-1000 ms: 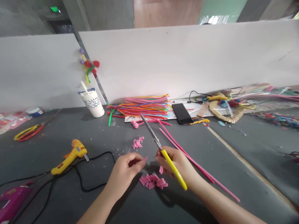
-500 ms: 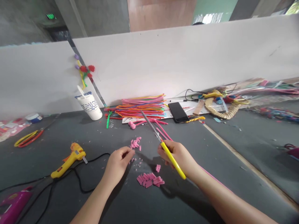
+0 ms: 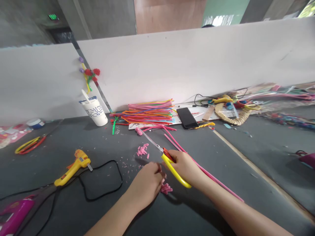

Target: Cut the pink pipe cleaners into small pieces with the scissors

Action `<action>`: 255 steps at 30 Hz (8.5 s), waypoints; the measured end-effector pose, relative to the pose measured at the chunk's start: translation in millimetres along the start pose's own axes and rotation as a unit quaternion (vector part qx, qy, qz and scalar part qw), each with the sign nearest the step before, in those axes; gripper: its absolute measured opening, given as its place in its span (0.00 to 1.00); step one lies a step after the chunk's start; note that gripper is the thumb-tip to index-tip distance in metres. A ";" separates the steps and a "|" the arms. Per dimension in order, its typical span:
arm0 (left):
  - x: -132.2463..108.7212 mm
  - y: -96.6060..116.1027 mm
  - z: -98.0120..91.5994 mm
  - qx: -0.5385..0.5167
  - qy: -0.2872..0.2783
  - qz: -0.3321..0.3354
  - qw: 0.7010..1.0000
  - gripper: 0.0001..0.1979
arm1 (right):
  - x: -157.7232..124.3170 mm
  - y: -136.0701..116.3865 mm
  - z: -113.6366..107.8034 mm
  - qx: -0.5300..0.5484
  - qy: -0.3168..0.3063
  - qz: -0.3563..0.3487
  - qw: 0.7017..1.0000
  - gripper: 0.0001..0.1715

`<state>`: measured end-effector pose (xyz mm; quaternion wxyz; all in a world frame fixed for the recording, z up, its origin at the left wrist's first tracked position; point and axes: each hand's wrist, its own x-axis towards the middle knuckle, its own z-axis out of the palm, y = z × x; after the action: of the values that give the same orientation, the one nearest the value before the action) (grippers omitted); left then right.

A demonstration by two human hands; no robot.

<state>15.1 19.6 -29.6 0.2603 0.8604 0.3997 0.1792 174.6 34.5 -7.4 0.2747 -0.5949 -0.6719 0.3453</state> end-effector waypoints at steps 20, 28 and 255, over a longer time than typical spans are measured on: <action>-4.9 -4.0 -5.7 0.119 0.060 -0.055 0.990 0.10 | 2.0 3.7 9.3 0.021 -0.012 -0.002 1.000 0.08; -8.8 0.5 -18.0 -0.194 0.107 -0.200 0.954 0.10 | 0.0 -0.3 16.7 0.080 -0.067 0.022 0.994 0.05; -26.5 2.8 -64.7 -0.566 0.278 -0.185 0.753 0.03 | -19.7 -4.4 17.5 -0.202 0.038 -0.132 0.970 0.17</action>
<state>-33.0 17.2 21.2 0.6057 0.3770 0.4314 0.5521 161.0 12.4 -13.8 0.2169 -0.5564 -0.7898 0.1401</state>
